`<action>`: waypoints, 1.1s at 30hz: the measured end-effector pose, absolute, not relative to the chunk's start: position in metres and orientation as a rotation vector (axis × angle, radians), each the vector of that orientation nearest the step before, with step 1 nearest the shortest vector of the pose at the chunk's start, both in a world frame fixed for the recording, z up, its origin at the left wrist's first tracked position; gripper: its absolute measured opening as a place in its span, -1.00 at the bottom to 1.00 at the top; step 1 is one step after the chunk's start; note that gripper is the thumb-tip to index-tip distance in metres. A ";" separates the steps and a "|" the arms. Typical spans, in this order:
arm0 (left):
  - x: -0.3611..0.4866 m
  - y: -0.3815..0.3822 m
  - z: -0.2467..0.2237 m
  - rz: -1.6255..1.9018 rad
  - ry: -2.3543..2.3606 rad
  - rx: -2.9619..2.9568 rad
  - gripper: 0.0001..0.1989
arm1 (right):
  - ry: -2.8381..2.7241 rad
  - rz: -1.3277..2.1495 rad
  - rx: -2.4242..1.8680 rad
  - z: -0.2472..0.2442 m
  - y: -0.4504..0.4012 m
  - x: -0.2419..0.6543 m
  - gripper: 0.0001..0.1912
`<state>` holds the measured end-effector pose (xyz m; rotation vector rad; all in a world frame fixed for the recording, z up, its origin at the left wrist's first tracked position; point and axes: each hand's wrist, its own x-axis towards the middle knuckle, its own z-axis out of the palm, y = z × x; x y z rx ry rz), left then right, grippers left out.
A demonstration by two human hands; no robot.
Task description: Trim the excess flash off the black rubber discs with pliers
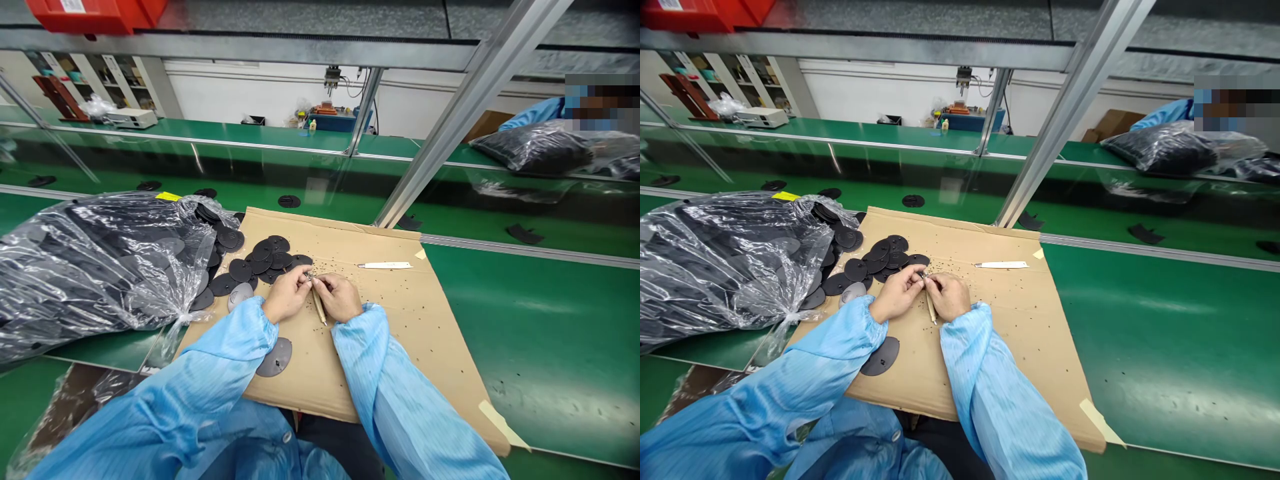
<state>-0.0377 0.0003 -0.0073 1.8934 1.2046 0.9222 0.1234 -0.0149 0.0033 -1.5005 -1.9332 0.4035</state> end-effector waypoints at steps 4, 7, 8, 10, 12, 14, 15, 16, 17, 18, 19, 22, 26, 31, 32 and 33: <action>-0.037 0.001 -0.008 0.938 1.164 1.923 -0.80 | -1.952 0.401 -1.512 0.003 -0.015 0.124 -0.74; -0.037 0.001 -0.007 0.940 1.161 1.915 -0.81 | -1.955 0.400 -1.512 0.003 -0.014 0.124 -0.73; -0.037 0.001 -0.007 0.939 1.160 1.916 -0.81 | -1.958 0.400 -1.510 0.003 -0.014 0.124 -0.73; -0.037 0.001 -0.006 0.936 1.160 1.918 -0.81 | -1.962 0.398 -1.505 0.003 -0.014 0.124 -0.73; -0.038 0.001 -0.006 0.936 1.163 1.918 -0.82 | -1.959 0.394 -1.504 0.002 -0.015 0.124 -0.73; -0.038 0.000 -0.006 0.935 1.164 1.917 -0.83 | -1.954 0.394 -1.505 0.002 -0.015 0.124 -0.73; -0.038 0.000 -0.006 0.935 1.165 1.915 -0.83 | -1.951 0.395 -1.506 0.003 -0.015 0.124 -0.74; -0.037 0.000 -0.006 0.935 1.167 1.910 -0.83 | -1.948 0.397 -1.507 0.003 -0.015 0.124 -0.74; -0.037 0.000 -0.006 0.936 1.171 1.904 -0.83 | -1.946 0.400 -1.508 0.003 -0.015 0.124 -0.74; -0.037 0.000 -0.006 0.936 1.177 1.895 -0.81 | -1.944 0.403 -1.508 0.003 -0.015 0.124 -0.75; -0.037 0.000 -0.007 0.932 1.184 1.887 -0.79 | -1.943 0.404 -1.507 0.003 -0.015 0.124 -0.75; -0.037 0.000 -0.008 0.930 1.196 1.870 -0.75 | -1.941 0.408 -1.506 0.003 -0.014 0.124 -0.76; -0.037 0.001 -0.009 0.942 1.169 1.866 -0.82 | -1.943 0.404 -1.505 0.002 -0.015 0.124 -0.75; -0.037 0.001 -0.010 0.949 1.153 1.873 -0.86 | -1.948 0.406 -1.502 0.003 -0.015 0.124 -0.76; -0.037 0.001 -0.009 0.950 1.152 1.874 -0.86 | -1.949 0.409 -1.504 0.003 -0.015 0.124 -0.76; -0.037 0.001 -0.009 0.950 1.152 1.874 -0.87 | -1.950 0.412 -1.506 0.004 -0.015 0.123 -0.76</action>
